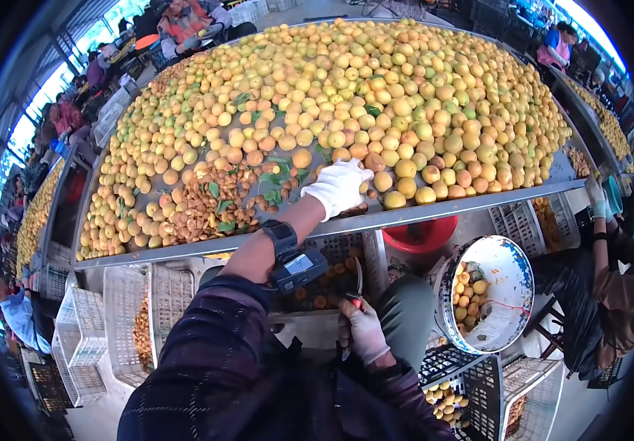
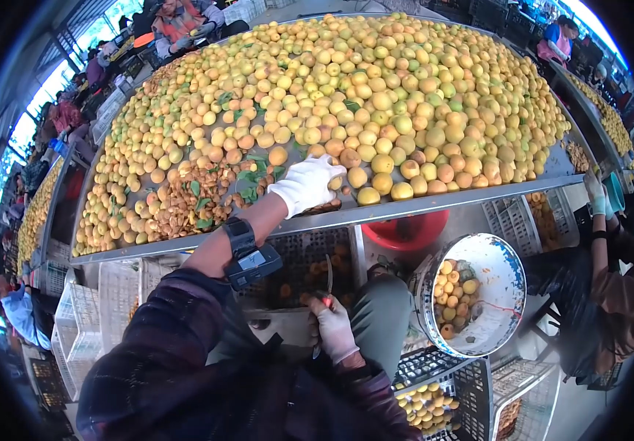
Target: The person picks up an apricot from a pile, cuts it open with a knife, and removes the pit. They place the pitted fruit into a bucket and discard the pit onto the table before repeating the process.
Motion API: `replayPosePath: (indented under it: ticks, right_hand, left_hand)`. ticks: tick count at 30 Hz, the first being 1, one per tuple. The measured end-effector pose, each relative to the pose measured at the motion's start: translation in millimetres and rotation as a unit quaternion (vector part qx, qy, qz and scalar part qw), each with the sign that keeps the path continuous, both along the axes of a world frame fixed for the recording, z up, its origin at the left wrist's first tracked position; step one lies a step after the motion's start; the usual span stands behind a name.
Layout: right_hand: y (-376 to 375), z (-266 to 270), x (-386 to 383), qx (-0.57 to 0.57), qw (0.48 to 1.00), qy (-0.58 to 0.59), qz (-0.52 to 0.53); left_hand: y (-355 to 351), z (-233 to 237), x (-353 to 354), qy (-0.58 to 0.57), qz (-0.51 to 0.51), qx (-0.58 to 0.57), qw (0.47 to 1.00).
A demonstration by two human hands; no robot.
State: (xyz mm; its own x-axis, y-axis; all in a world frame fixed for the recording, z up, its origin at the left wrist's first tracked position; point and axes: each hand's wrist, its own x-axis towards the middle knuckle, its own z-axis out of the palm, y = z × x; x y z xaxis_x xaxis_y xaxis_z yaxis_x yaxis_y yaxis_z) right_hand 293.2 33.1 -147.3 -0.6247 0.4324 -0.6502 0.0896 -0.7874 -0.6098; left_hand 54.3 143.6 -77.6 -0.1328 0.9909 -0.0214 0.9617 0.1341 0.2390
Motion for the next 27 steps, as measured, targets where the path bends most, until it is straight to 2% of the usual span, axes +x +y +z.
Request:
replayPosePath:
  ticks: [2,4,8,9,10,12,13,14,16,17,18,20,21,22,24,25,26,27]
  right_hand:
    - [-1.3,5.6,1.9,-0.013,1.000,-0.012,0.006]
    - [-2.9,7.8,1.6,-0.011,1.000,-0.019,0.010]
    - [-4.1,6.8,1.6,-0.004,1.000,-0.022,0.014]
    - [-4.0,8.2,2.9,-0.004,1.000,-0.022,0.013]
    - [-3.4,11.0,4.1,-0.005,1.000,-0.021,0.007]
    - [-5.3,9.7,6.0,-0.012,1.000,-0.019,-0.002]
    - [-6.3,4.3,7.2,0.005,1.000,-0.018,0.005]
    - [-4.8,4.7,6.6,0.028,0.999,-0.016,0.014]
    - [-4.1,12.4,5.5,0.031,0.999,-0.018,0.000]
    - [-4.4,11.8,8.7,0.028,0.999,-0.015,0.008]
    - [-6.2,11.3,11.2,0.025,0.999,-0.011,0.017]
    - [-8.6,9.3,8.8,0.028,0.999,-0.010,0.010]
    - [-9.0,9.7,7.1,0.032,0.999,-0.020,0.016]
    - [-8.7,9.7,6.2,0.036,0.999,-0.032,0.020]
    - [-9.9,8.2,5.4,0.036,0.999,-0.024,0.028]
    - [-12.1,6.1,7.6,0.033,0.999,-0.016,0.029]
    - [-12.0,1.4,9.6,0.038,0.999,-0.001,0.027]
    - [-13.5,-3.3,8.3,0.042,0.999,-0.009,-0.001]
  left_hand:
    - [-4.9,-2.6,-1.4,-0.001,0.012,0.007,1.000]
    - [-4.8,-17.2,-6.5,0.077,0.037,-0.002,0.996]
    - [-11.7,-19.0,-17.1,0.048,0.077,0.015,0.996]
    - [-16.0,-16.2,-21.1,0.041,0.087,0.086,0.992]
    - [-18.6,-12.7,-26.3,-0.014,0.133,0.096,0.986]
    - [-19.9,-6.9,-36.1,-0.051,0.217,0.140,0.965]
    - [-22.7,-14.0,-45.7,-0.016,0.181,0.140,0.973]
    - [-29.1,-11.7,-47.0,-0.014,0.186,0.145,0.972]
    - [-31.6,-4.9,-51.1,-0.214,0.247,0.177,0.928]
    - [-31.7,1.6,-52.9,-0.269,0.217,0.197,0.917]
    - [-35.5,3.8,-49.7,-0.270,0.221,0.196,0.917]
    - [-31.6,21.4,-38.3,-0.257,0.144,0.069,0.953]
    - [-29.6,27.2,-27.1,-0.181,0.142,0.041,0.972]
    - [-28.5,18.8,-23.3,-0.140,0.099,0.043,0.984]
    - [-24.2,14.4,-8.4,-0.002,0.125,-0.064,0.990]
    - [-24.6,13.2,-5.8,0.016,0.123,-0.046,0.991]
    - [-23.0,16.1,-3.0,0.036,0.137,-0.078,0.987]
    - [-23.0,-0.1,-9.9,0.054,0.116,-0.020,0.992]
